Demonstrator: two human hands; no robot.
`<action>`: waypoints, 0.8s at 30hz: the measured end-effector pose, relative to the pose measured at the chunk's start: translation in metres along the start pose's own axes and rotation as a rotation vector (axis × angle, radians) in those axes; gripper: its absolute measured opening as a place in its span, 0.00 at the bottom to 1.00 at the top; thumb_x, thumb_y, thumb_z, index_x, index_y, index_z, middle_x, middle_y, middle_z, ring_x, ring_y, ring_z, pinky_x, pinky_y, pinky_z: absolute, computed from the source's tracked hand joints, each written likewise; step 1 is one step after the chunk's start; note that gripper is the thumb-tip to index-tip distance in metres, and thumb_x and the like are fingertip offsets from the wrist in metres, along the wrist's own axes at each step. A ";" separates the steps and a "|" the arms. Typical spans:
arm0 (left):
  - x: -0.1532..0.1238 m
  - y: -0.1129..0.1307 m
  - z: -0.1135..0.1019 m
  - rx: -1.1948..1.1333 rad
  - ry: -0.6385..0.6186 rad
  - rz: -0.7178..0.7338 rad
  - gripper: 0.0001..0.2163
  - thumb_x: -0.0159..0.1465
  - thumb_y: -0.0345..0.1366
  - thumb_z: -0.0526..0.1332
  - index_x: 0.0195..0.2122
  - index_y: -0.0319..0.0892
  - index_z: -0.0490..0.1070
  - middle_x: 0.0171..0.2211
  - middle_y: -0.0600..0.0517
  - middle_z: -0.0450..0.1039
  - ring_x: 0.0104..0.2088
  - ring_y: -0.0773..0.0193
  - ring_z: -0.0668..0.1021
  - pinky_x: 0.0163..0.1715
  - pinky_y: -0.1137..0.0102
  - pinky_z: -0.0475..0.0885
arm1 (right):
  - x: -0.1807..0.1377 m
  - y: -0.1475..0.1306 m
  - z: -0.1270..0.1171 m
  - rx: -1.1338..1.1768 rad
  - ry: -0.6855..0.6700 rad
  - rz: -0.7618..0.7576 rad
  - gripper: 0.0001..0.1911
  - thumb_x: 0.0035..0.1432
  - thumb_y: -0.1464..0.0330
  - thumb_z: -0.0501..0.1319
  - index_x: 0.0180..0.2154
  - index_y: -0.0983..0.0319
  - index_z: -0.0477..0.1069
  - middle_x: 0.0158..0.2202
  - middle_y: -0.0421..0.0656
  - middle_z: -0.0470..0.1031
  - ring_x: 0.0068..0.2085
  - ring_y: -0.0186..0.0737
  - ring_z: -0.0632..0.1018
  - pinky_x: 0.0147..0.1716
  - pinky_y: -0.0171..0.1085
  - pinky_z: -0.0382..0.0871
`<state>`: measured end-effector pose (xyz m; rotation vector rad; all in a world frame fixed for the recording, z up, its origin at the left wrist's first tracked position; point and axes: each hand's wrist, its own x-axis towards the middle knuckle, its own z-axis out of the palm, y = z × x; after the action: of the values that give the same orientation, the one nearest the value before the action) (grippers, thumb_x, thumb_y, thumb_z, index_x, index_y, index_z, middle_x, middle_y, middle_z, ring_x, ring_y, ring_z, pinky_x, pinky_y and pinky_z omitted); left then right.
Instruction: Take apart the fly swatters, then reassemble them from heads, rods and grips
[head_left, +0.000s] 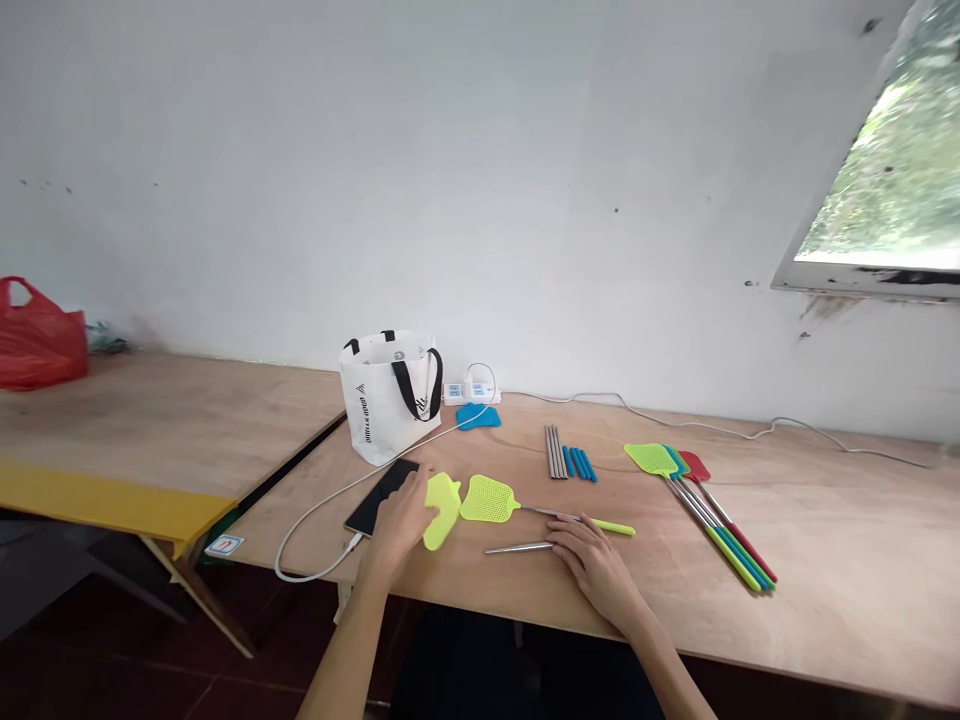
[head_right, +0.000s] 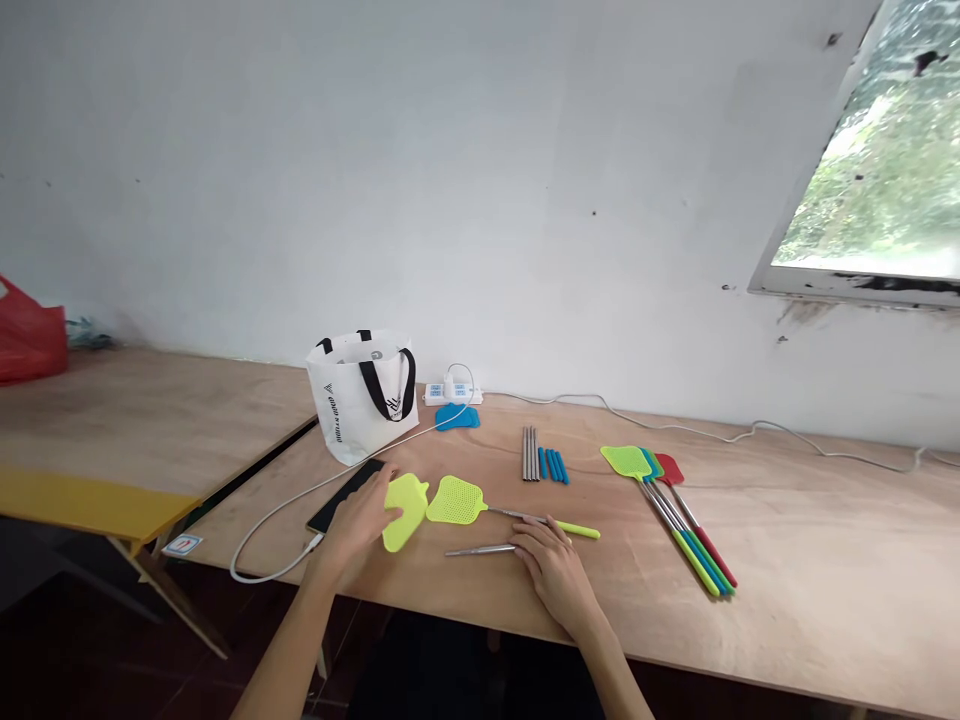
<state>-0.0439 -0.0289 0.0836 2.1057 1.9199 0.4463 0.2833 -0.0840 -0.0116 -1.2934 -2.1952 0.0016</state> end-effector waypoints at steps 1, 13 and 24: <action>0.000 -0.001 -0.004 -0.086 0.043 0.039 0.22 0.60 0.29 0.60 0.57 0.45 0.67 0.51 0.44 0.76 0.47 0.51 0.80 0.41 0.65 0.70 | 0.000 0.000 0.000 0.001 0.004 0.001 0.18 0.72 0.71 0.51 0.54 0.53 0.75 0.54 0.44 0.78 0.58 0.46 0.76 0.64 0.58 0.61; 0.012 0.029 0.027 -1.153 0.136 0.193 0.22 0.57 0.50 0.71 0.45 0.37 0.80 0.38 0.45 0.82 0.42 0.49 0.82 0.40 0.65 0.77 | -0.004 -0.001 -0.004 -0.107 0.218 0.125 0.33 0.61 0.82 0.45 0.61 0.53 0.67 0.42 0.44 0.74 0.43 0.44 0.76 0.46 0.44 0.71; 0.015 0.051 0.065 -1.394 0.078 0.021 0.23 0.58 0.50 0.71 0.48 0.39 0.76 0.45 0.44 0.81 0.44 0.51 0.83 0.39 0.65 0.80 | -0.005 -0.005 -0.002 -0.253 0.231 0.147 0.15 0.70 0.71 0.49 0.50 0.57 0.72 0.40 0.44 0.78 0.43 0.47 0.78 0.40 0.40 0.69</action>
<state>0.0294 -0.0177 0.0440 1.1261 0.9637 1.3523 0.2819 -0.0907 -0.0110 -1.5083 -1.9456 -0.3605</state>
